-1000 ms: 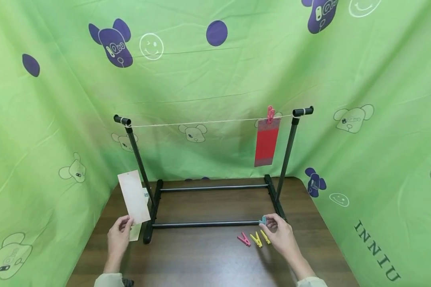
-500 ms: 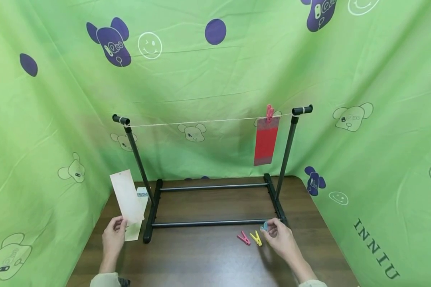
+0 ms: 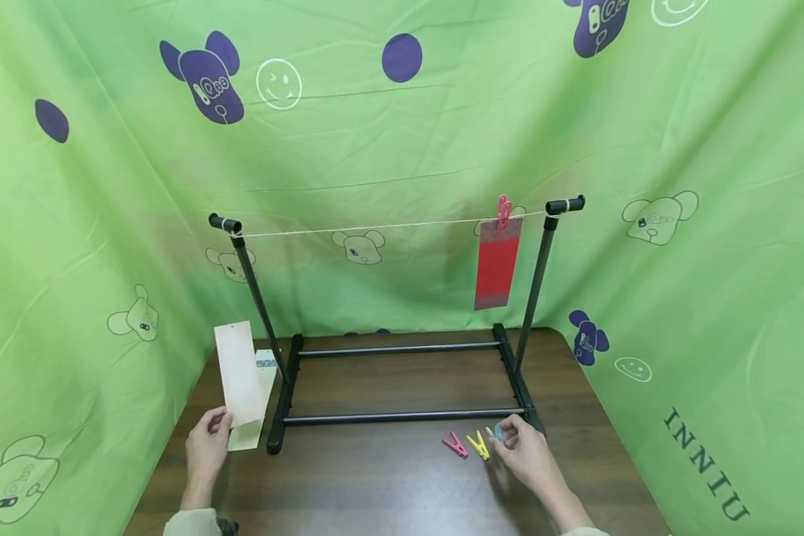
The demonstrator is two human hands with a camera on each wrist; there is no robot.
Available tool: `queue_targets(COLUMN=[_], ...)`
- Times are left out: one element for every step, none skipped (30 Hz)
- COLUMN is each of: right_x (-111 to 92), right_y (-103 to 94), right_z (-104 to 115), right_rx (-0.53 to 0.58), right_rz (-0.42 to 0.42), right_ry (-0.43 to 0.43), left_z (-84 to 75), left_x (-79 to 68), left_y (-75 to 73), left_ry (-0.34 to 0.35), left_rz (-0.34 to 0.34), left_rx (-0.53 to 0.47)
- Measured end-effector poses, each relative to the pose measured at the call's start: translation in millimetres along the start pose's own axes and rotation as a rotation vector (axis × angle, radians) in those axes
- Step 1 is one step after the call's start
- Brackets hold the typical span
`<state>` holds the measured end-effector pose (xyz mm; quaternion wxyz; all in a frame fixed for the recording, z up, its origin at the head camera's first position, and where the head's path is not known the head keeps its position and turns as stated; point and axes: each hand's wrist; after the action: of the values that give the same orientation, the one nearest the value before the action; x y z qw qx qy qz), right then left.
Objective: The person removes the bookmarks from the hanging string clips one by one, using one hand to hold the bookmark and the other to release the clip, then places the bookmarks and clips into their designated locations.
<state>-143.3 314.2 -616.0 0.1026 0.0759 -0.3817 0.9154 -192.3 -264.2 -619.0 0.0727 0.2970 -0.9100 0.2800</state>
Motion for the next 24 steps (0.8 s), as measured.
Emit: queue_targets(right_x=[-0.4,-0.6,-1.0,-1.0,-1.2,-1.2,-1.4,-1.5,-1.5,-1.4,-1.4,-1.5,-1.7,-1.9,-2.2,-2.6,-3.0,-3.5,-3.8,-4.1,-4.5,-4.7,-5.0,-5.2], right_y=[0.1,0.3,0.2,0.5,0.4,0.4,-0.1,-0.4,-0.6,-0.7,-0.9,-0.9,-1.0,-0.9,-1.0,-1.1,-1.2,-1.3,-1.3,-1.3,-1.2,-1.0,-0.8,-0.4], right_z=[-0.7,-1.2,-1.2,-1.5,-1.5,-1.5,-1.0,-0.7,-0.5,-0.5,-0.3,-0.3,-0.2,-0.3,-0.2,-0.1,0.0,0.1,0.3,0.5,0.4,0.5,0.3,0.1], right_rx=[-0.004,-0.005,-0.007,-0.007,-0.011,-0.014,-0.020,-0.025,-0.033,-0.038,-0.044,-0.047,-0.050,-0.052,-0.053,-0.054,-0.056,-0.058,-0.062,-0.066,-0.072,-0.075,-0.076,-0.077], right_rz=[0.004,0.006,0.010,0.013,0.019,0.026,0.039,0.048,0.060,0.069,0.077,0.084,0.088,0.092,0.095,0.099,0.101,0.104,0.107,0.112,0.116,0.120,0.121,0.124], right_ry=[0.004,0.009,0.011,0.019,0.027,0.040,0.055,0.071,0.082,0.095,0.103,0.110,0.113,0.116,0.117,0.118,0.119,0.120,0.121,0.122,0.124,0.127,0.128,0.130], left_z=[0.7,1.4,1.9,2.4,3.2,3.9,4.7,5.2,5.6,5.9,6.2,6.7,7.1,7.3,7.5,7.9,8.2,8.5,8.6,8.9,9.4,9.8,10.2,10.7], left_x=[0.6,1.1,1.3,1.4,1.4,1.3,1.2,0.9,0.6,0.5,0.4,0.4,0.4,0.3,0.1,0.0,-0.1,-0.2,-0.4,-0.6,-0.9,-1.1,-1.3,-1.5], left_y=[-0.6,-1.2,-1.8,-2.2,-2.6,-2.9,-3.3,-3.7,-4.3,-5.2,-5.9,-6.7,-7.4,-8.2,-9.0,-9.7,-10.3,-10.9,-11.5,-12.0,-12.2,-12.4,-12.5,-12.5], left_ry=[0.002,0.001,0.001,-0.004,-0.008,-0.014,-0.020,-0.025,-0.031,-0.038,-0.042,-0.046,-0.048,-0.052,-0.055,-0.058,-0.058,-0.059,-0.058,-0.059,-0.061,-0.062,-0.062,-0.062], left_rz=[0.002,0.003,0.006,0.011,0.017,0.023,0.030,0.036,0.041,0.048,0.053,0.057,0.062,0.064,0.067,0.070,0.073,0.077,0.081,0.084,0.086,0.089,0.092,0.093], left_rx=[0.011,0.022,0.032,0.043,0.048,0.051,0.056,0.058,0.060,0.060,0.060,0.062,0.064,0.067,0.068,0.071,0.074,0.077,0.080,0.083,0.088,0.091,0.093,0.093])
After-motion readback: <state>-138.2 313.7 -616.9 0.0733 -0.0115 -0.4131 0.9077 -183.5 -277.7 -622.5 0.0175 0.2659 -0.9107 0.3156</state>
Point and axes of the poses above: each hand's wrist, its own x-axis towards the middle knuckle, its own y-axis out of the palm, z = x × y, and after that the axes turned 4 degrees about -z, right-handed
